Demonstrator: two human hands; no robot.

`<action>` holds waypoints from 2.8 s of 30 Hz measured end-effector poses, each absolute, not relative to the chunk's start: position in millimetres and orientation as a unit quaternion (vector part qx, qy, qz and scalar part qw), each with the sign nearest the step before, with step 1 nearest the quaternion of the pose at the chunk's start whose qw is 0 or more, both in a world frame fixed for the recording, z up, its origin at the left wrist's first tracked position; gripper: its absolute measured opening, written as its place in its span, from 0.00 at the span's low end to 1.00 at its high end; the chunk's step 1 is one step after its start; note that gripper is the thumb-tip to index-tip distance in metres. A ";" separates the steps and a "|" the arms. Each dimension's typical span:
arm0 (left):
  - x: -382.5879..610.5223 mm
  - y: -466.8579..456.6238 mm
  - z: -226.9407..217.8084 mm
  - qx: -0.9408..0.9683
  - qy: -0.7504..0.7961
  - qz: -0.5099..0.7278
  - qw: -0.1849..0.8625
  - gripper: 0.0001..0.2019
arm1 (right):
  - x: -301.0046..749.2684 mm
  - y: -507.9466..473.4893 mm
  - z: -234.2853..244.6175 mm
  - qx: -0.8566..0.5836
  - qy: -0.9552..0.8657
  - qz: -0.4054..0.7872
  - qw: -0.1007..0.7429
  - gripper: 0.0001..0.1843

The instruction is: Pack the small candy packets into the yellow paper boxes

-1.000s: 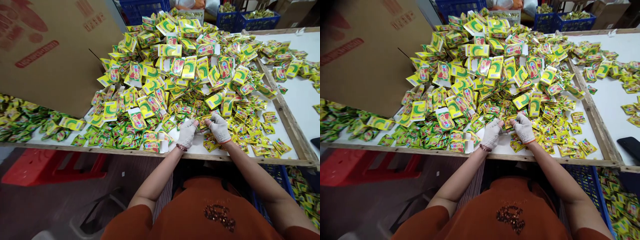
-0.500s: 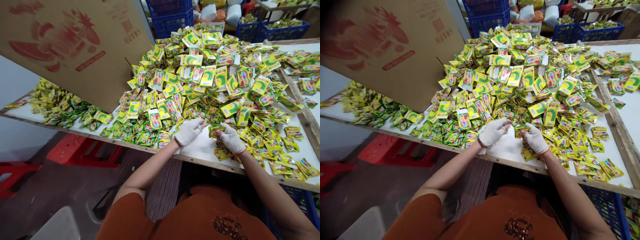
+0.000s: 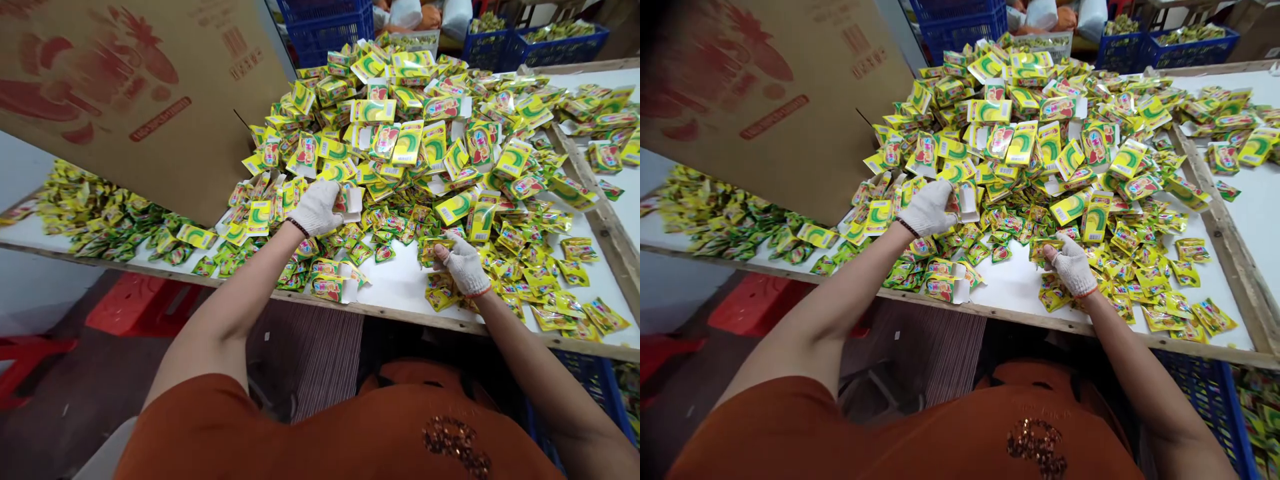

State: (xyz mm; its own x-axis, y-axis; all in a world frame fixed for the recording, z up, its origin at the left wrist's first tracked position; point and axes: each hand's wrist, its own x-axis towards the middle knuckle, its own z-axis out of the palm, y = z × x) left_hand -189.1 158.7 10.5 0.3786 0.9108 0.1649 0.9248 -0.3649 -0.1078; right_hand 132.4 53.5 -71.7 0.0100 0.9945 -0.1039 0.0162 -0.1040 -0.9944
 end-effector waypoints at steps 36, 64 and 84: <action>-53.5 47.6 -84.5 -0.807 -0.554 -0.187 -0.085 0.18 | 151.4 62.9 -65.4 -0.550 -0.614 0.451 0.343 0.15; -62.0 45.4 -82.2 -0.863 -0.490 -0.124 0.010 0.28 | 133.7 31.6 -34.1 -0.490 -0.531 0.640 0.261 0.18; -95.7 118.2 -27.0 -0.828 -0.559 0.037 0.025 0.14 | 147.6 35.9 -44.9 -0.557 -0.812 0.176 0.018 0.04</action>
